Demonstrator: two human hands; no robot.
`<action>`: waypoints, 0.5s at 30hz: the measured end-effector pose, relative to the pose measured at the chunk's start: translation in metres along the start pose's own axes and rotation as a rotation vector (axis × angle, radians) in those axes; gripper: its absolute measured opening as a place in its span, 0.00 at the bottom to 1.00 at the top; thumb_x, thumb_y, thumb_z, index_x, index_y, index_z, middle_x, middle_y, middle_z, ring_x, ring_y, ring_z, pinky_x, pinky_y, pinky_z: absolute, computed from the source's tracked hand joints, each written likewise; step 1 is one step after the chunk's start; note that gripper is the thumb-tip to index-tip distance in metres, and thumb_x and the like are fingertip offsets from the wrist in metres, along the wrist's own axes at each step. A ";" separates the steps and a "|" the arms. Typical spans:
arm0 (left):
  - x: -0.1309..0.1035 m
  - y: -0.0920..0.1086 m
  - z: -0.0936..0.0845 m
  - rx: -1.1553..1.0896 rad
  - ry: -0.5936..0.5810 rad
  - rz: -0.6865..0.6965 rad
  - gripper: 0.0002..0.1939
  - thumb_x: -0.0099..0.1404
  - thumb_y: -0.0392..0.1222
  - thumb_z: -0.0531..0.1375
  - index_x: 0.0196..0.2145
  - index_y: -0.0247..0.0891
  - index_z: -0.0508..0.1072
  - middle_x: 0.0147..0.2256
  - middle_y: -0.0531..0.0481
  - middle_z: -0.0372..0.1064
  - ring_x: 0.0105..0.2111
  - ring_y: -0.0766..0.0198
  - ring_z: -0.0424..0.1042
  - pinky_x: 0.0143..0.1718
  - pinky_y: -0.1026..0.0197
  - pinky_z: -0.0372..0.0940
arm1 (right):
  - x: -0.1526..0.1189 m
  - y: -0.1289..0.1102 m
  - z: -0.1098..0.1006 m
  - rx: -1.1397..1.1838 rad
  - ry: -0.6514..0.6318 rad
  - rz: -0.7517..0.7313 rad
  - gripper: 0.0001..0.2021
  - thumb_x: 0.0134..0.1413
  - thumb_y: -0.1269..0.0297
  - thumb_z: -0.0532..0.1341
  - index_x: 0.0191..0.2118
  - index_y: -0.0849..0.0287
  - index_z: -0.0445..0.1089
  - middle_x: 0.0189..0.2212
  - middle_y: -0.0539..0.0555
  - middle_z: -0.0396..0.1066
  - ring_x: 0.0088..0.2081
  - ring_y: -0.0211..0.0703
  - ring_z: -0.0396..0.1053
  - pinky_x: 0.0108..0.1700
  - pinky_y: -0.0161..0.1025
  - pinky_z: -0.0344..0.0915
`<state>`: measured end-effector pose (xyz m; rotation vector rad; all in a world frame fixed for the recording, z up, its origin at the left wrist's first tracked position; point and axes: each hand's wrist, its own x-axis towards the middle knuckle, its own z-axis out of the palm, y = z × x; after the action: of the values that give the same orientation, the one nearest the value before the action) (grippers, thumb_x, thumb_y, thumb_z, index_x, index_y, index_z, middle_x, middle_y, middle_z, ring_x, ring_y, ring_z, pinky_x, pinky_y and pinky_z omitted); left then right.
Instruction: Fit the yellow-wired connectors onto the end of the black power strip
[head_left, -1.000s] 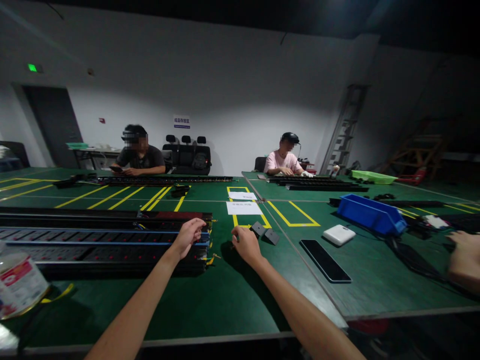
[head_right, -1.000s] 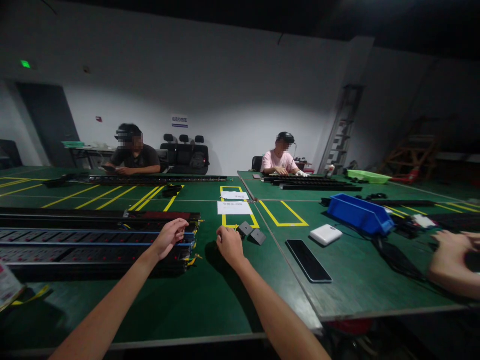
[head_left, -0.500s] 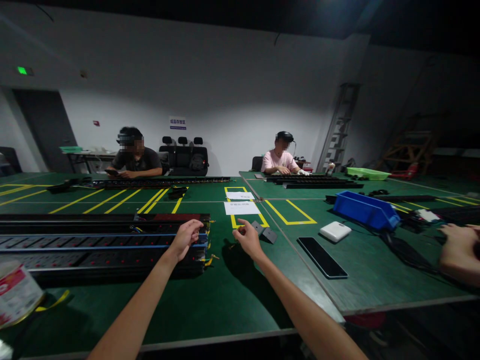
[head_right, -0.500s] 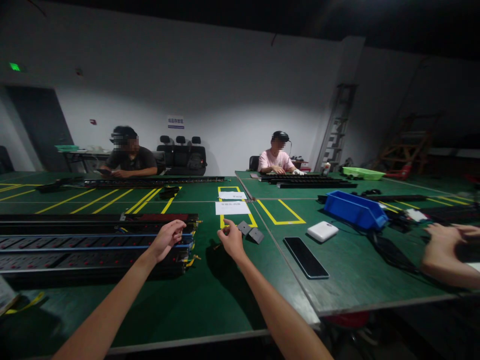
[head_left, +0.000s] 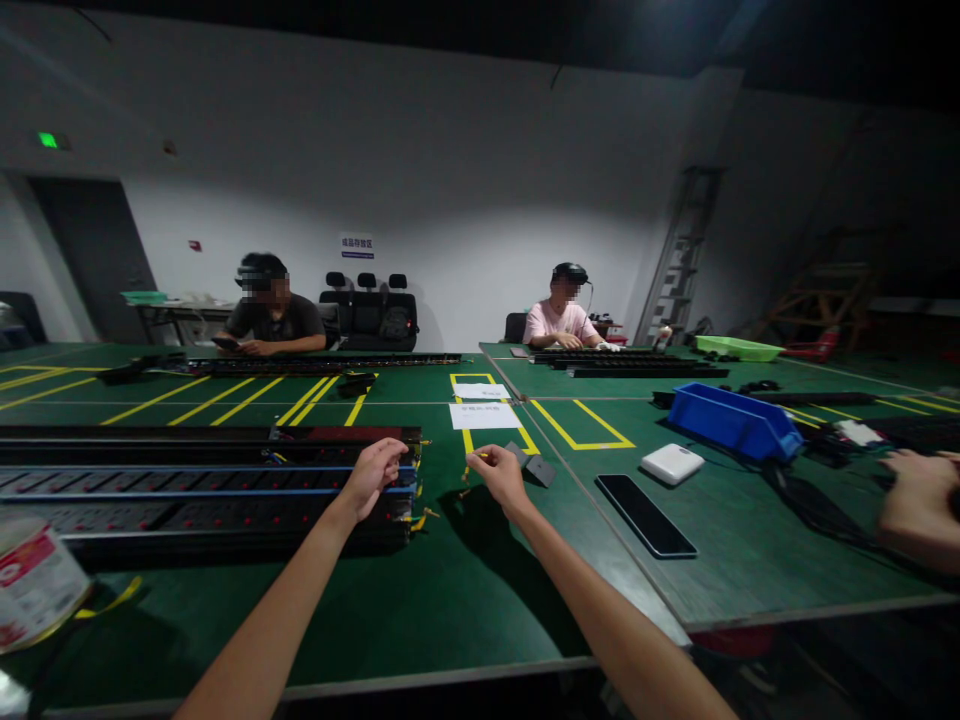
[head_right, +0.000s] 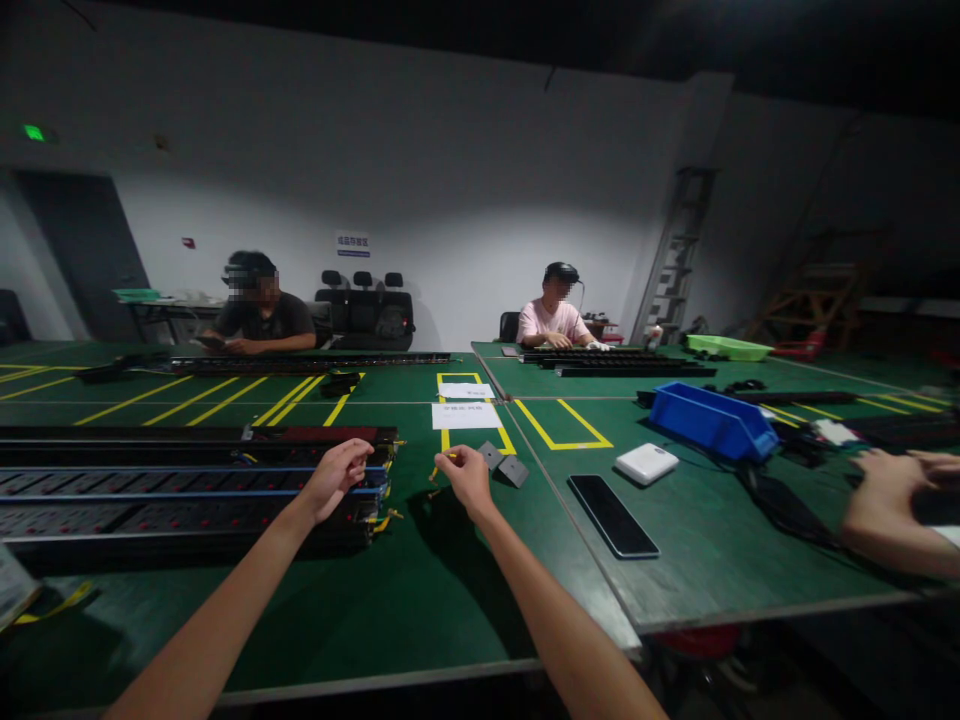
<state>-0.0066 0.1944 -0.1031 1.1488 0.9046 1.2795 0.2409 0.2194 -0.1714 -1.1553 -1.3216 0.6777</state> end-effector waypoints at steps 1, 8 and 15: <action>0.000 0.000 0.000 0.001 -0.001 0.002 0.18 0.49 0.50 0.71 0.29 0.34 0.73 0.22 0.60 0.54 0.20 0.76 0.51 0.20 0.70 0.46 | 0.000 0.000 0.000 0.008 0.006 0.013 0.19 0.45 0.49 0.68 0.31 0.63 0.76 0.25 0.55 0.75 0.26 0.43 0.69 0.29 0.37 0.63; -0.003 0.002 0.002 0.005 -0.005 0.002 0.17 0.50 0.50 0.71 0.29 0.34 0.73 0.22 0.60 0.54 0.20 0.76 0.51 0.20 0.70 0.46 | -0.004 -0.006 0.001 0.096 -0.029 0.092 0.23 0.45 0.41 0.67 0.22 0.59 0.69 0.21 0.53 0.70 0.22 0.38 0.63 0.25 0.35 0.59; -0.004 0.003 0.002 0.012 0.006 -0.003 0.17 0.50 0.50 0.71 0.29 0.34 0.74 0.22 0.60 0.55 0.20 0.76 0.52 0.21 0.70 0.47 | -0.005 -0.008 0.001 0.033 -0.026 0.063 0.25 0.44 0.38 0.66 0.23 0.57 0.65 0.20 0.51 0.67 0.23 0.39 0.62 0.25 0.35 0.57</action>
<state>-0.0055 0.1899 -0.0999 1.1528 0.9192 1.2768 0.2375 0.2121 -0.1657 -1.1692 -1.2956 0.7600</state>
